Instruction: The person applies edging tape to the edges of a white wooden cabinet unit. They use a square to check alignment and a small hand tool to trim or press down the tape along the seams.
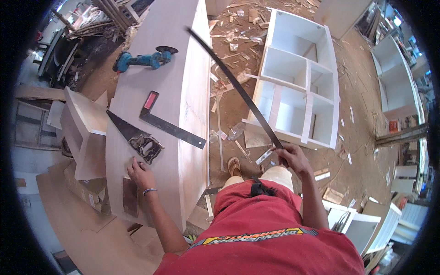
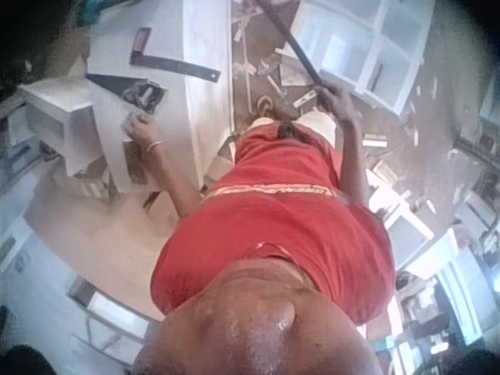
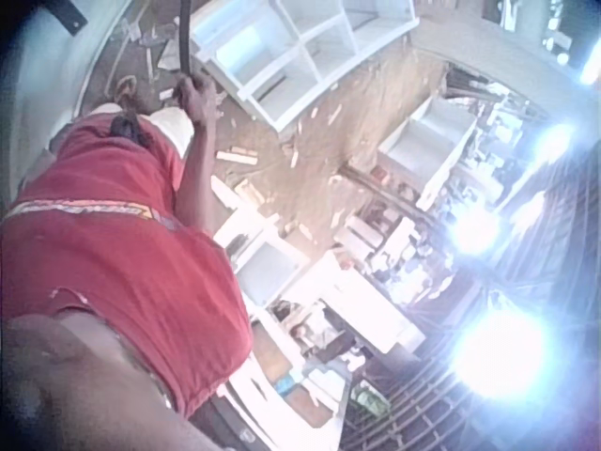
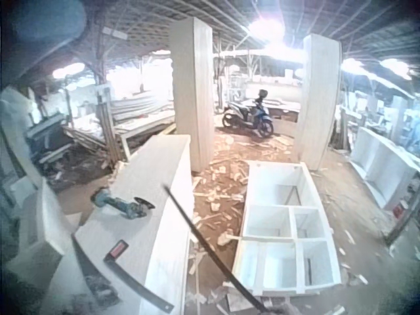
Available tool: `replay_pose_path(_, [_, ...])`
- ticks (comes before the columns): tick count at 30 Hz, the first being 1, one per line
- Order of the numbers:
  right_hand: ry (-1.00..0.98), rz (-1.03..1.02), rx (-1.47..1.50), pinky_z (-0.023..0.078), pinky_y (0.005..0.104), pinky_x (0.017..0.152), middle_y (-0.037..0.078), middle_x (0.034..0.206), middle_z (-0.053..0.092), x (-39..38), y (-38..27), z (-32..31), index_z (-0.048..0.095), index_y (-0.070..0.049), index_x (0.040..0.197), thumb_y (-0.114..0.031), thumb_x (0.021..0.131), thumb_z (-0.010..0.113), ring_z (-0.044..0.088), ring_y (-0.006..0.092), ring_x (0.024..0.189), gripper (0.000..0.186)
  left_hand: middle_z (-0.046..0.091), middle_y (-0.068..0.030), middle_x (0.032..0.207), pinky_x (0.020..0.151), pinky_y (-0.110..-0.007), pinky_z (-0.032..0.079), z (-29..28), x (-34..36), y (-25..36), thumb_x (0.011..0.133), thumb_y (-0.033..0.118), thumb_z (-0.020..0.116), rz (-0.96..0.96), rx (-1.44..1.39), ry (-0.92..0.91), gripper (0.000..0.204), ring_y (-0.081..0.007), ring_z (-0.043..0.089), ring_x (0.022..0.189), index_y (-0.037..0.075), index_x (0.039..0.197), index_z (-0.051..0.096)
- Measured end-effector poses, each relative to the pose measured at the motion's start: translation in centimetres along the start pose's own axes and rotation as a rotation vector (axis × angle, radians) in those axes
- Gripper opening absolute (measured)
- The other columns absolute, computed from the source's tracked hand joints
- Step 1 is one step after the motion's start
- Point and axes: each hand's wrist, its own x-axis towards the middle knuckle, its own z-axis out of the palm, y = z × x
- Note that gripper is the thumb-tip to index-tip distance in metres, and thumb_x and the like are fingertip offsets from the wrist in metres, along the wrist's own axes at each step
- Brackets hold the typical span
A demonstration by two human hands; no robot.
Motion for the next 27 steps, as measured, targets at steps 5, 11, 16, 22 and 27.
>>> replay_pose_path(5, [-0.013,0.003,0.065,0.040,0.0249,0.049,0.000,0.066,0.061,-1.5,1.7,-0.4,0.077,-0.004,0.114,-0.025,0.101,0.062,0.052,0.0066,0.054,0.029,0.054,-0.0230,0.135,0.110,-0.058,0.038,-1.8,-0.6,2.8,0.088,0.011,0.066,-0.051,-0.022,-0.049,0.050,-0.0430,0.048,0.131,0.002,0.137,0.059])
replay_pose_path(11, [-0.018,0.067,0.144,0.040,0.0247,0.048,0.001,0.066,0.061,-4.0,1.9,-1.3,0.076,-0.003,0.113,-0.025,0.102,0.062,0.052,0.0068,0.054,0.028,0.054,-0.0234,0.140,0.112,-0.052,0.039,-4.2,0.2,8.4,0.092,0.005,0.057,0.111,-0.149,0.376,0.041,-0.0403,0.050,0.132,0.001,0.133,0.059])
replay_pose_path(16, [0.020,0.091,0.199,0.041,0.0261,0.048,0.000,0.065,0.061,-6.8,5.4,-2.4,0.074,-0.001,0.112,-0.030,0.101,0.067,0.055,0.0086,0.053,0.032,0.072,-0.0075,0.106,0.094,-0.031,0.050,-3.9,-2.2,20.8,0.107,0.024,0.058,0.153,-1.086,-0.311,0.028,-0.0180,0.066,0.102,0.000,0.115,0.067])
replay_pose_path(22, [-0.043,0.108,0.046,0.041,0.0282,0.046,0.000,0.061,0.060,-11.1,8.7,-6.1,0.077,0.000,0.102,-0.042,0.097,0.073,0.055,0.0089,0.050,0.042,0.071,-0.0055,0.107,0.088,-0.034,0.054,-1.6,-13.7,35.7,0.102,0.032,0.065,-0.456,-1.860,-1.260,0.037,-0.0166,0.067,0.099,0.008,0.130,0.063])
replay_pose_path(27, [-0.098,0.248,-0.336,0.046,0.0332,0.050,0.004,0.063,0.062,-13.5,14.3,-11.7,0.079,-0.004,0.108,-0.067,0.095,0.062,0.059,0.0132,0.054,0.066,0.067,-0.0030,0.086,0.069,-0.029,0.049,-1.7,-13.2,39.0,0.101,0.022,0.066,-0.710,-2.115,-0.789,0.020,-0.0123,0.062,0.077,0.006,0.114,0.069])
